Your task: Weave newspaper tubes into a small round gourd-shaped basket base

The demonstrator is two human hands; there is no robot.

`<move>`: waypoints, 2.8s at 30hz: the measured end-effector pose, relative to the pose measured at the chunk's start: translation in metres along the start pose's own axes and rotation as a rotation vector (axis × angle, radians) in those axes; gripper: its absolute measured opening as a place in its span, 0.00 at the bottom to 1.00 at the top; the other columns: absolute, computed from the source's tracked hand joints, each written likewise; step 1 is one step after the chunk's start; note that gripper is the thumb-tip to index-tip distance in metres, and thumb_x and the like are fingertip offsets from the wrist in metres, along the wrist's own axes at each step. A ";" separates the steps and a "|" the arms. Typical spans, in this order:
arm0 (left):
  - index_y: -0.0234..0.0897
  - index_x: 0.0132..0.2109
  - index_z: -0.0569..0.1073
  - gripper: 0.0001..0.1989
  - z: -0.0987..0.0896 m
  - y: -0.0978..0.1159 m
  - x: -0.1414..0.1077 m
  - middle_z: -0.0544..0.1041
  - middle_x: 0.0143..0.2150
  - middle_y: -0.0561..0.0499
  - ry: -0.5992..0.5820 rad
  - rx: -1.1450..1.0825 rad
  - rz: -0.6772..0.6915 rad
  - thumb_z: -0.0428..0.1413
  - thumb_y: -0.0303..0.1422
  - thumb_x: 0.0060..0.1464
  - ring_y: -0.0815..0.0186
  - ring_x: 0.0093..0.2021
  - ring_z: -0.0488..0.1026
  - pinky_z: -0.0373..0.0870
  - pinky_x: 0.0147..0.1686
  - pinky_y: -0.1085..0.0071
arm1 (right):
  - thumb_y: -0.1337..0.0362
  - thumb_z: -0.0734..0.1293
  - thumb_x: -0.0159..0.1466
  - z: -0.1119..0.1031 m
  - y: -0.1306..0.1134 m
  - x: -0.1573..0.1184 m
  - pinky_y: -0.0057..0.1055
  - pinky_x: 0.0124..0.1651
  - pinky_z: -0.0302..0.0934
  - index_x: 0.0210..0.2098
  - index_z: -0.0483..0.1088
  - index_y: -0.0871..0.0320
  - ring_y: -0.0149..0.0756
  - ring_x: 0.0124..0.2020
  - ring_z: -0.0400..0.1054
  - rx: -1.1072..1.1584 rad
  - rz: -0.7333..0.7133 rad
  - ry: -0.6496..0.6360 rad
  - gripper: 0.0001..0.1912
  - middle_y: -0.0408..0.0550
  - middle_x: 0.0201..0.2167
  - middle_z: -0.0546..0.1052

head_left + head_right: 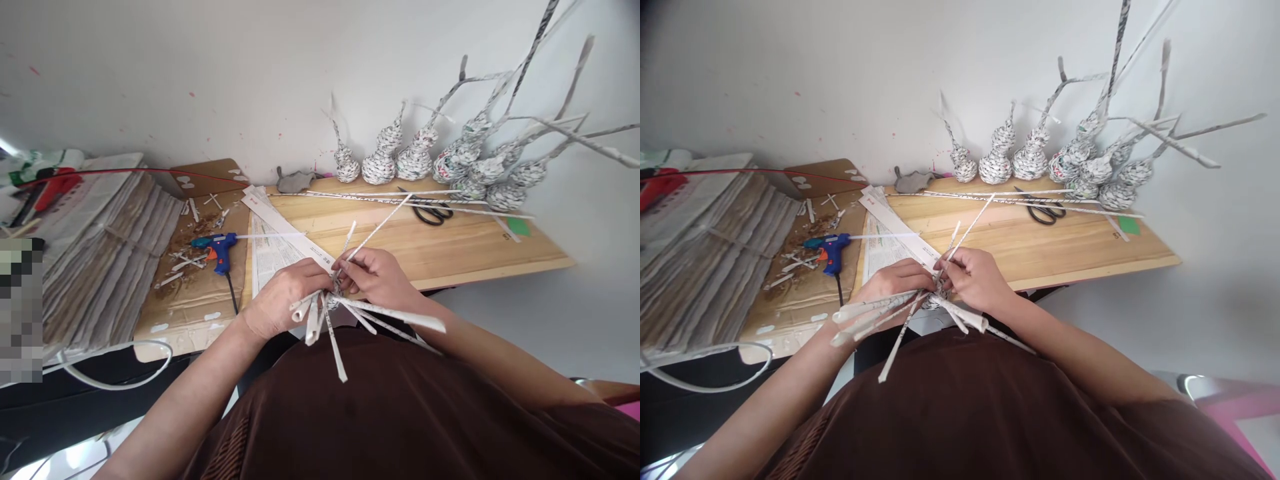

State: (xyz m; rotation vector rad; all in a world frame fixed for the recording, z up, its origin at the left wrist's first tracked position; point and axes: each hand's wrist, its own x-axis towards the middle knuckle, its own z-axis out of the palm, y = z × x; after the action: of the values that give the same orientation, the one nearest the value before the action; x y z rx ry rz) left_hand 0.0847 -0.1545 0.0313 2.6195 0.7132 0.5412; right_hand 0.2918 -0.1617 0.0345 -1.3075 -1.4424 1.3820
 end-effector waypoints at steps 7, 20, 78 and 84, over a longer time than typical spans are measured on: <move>0.40 0.43 0.76 0.08 -0.005 0.008 0.003 0.79 0.42 0.47 -0.027 0.042 -0.053 0.51 0.30 0.62 0.59 0.47 0.74 0.69 0.49 0.63 | 0.61 0.65 0.64 0.002 0.002 -0.001 0.27 0.31 0.69 0.33 0.75 0.60 0.32 0.26 0.74 -0.038 -0.099 -0.049 0.09 0.47 0.26 0.78; 0.38 0.40 0.75 0.05 0.006 0.013 -0.007 0.78 0.36 0.49 0.133 0.036 -0.148 0.54 0.26 0.60 0.63 0.40 0.74 0.70 0.42 0.68 | 0.61 0.64 0.67 0.007 0.001 0.000 0.31 0.37 0.70 0.38 0.75 0.58 0.34 0.31 0.75 -0.110 -0.165 -0.045 0.10 0.47 0.29 0.80; 0.38 0.41 0.80 0.06 0.006 0.007 -0.009 0.82 0.39 0.47 0.272 -0.184 -0.274 0.61 0.30 0.55 0.61 0.40 0.78 0.75 0.43 0.64 | 0.71 0.64 0.66 -0.009 0.007 -0.012 0.34 0.46 0.63 0.34 0.71 0.57 0.38 0.43 0.71 -0.381 -0.642 -0.257 0.06 0.50 0.39 0.76; 0.37 0.40 0.80 0.05 0.006 0.007 -0.008 0.81 0.36 0.46 0.265 -0.149 -0.236 0.60 0.30 0.57 0.60 0.39 0.77 0.74 0.42 0.62 | 0.69 0.65 0.66 -0.013 0.011 -0.012 0.31 0.40 0.64 0.35 0.72 0.59 0.35 0.38 0.71 -0.249 -0.487 -0.267 0.04 0.50 0.38 0.77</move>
State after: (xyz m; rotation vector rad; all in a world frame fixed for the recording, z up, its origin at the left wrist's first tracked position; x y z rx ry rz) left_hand 0.0838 -0.1664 0.0273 2.3098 1.0057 0.8424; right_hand 0.3092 -0.1715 0.0275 -0.8460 -2.0065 1.0999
